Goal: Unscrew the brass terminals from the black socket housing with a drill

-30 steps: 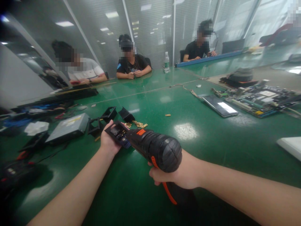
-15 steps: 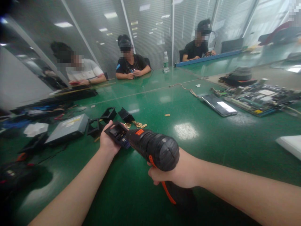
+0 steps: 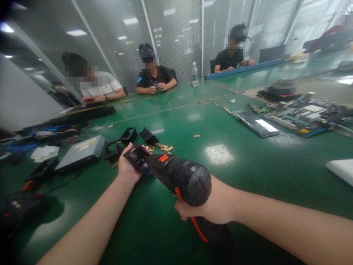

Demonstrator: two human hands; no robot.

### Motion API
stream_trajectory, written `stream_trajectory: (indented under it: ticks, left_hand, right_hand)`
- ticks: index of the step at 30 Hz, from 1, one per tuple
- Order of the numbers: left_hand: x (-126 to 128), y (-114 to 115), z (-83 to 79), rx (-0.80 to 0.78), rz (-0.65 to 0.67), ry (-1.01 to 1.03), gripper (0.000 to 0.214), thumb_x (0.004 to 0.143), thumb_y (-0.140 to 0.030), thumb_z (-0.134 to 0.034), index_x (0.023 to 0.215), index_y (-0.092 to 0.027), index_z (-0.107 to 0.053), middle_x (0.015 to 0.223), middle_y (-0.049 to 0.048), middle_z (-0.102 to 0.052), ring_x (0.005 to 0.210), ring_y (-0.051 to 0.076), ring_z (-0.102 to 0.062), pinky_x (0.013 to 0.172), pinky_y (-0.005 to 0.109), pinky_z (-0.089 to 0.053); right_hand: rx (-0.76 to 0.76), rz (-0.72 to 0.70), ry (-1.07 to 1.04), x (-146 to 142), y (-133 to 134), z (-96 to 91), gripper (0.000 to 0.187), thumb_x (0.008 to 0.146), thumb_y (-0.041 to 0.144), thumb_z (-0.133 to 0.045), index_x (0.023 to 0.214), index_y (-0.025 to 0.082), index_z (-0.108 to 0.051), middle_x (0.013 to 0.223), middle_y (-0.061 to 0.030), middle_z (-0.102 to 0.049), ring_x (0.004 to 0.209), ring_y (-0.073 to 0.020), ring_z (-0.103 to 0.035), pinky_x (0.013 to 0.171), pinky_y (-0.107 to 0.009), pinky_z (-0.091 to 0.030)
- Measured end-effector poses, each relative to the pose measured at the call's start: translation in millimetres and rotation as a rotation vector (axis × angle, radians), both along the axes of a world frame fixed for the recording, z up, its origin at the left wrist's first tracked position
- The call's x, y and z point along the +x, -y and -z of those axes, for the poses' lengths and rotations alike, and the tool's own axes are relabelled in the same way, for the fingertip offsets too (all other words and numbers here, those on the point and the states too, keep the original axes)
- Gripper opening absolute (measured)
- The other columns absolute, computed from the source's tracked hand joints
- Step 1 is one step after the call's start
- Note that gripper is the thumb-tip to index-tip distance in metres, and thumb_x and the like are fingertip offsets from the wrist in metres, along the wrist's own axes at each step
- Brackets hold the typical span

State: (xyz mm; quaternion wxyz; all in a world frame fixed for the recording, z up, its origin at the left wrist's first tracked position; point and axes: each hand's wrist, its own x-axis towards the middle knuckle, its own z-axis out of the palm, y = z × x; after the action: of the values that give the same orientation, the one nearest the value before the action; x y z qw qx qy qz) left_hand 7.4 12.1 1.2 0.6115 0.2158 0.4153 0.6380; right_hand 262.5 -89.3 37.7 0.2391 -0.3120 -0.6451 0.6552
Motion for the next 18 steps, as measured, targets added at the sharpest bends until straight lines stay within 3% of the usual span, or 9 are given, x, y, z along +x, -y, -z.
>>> stream_trajectory:
  ticks: [5, 9, 15, 18]
  left_hand:
    - [-1, 0, 2.9, 0.024, 0.056, -0.011, 0.028, 0.080, -0.044, -0.059, 0.075, -0.017, -0.062, 0.067, 0.0054, -0.065, 0.062, 0.022, -0.065, 0.061, 0.036, -0.053]
    - [2, 0, 3.8, 0.001, 0.023, -0.007, 0.026, 0.079, -0.042, -0.061, 0.075, -0.017, -0.062, 0.066, 0.0045, -0.065, 0.061, 0.022, -0.065, 0.061, 0.036, -0.053]
    - [4, 0, -0.3, -0.107, -0.022, -0.079, 0.020, 0.079, -0.033, -0.057, 0.073, -0.016, -0.065, 0.064, 0.0058, -0.066, 0.056, 0.021, -0.063, 0.054, 0.034, -0.052]
    - [2, 1, -3.4, -0.096, 0.034, -0.123, 0.023, 0.080, -0.032, -0.054, 0.073, -0.015, -0.067, 0.065, 0.0086, -0.067, 0.061, 0.024, -0.066, 0.057, 0.036, -0.054]
  right_hand:
    - [0.000, 0.006, 0.012, -3, -1, -2.6, 0.021, 0.070, 0.025, -0.063, 0.088, 0.013, -0.063, 0.072, -0.0035, -0.062, 0.062, -0.0157, -0.063, 0.060, -0.029, -0.055]
    - [-0.035, 0.037, 0.033, -5, -2, -5.0, 0.021, 0.066, 0.020, -0.062, 0.086, 0.014, -0.062, 0.078, -0.0036, -0.062, 0.061, -0.0148, -0.063, 0.055, -0.026, -0.052]
    - [-0.219, -0.036, 0.006, -8, -6, -3.1, 0.033, 0.062, 0.029, -0.073, 0.087, 0.014, -0.058, 0.064, -0.0006, -0.062, 0.062, -0.0166, -0.063, 0.060, -0.029, -0.051]
    - [-0.371, -0.091, -0.056, -11, -9, -3.2, 0.048, 0.055, 0.023, -0.081, 0.096, 0.014, -0.058, 0.075, -0.0005, -0.065, 0.061, -0.0150, -0.065, 0.059, -0.028, -0.051]
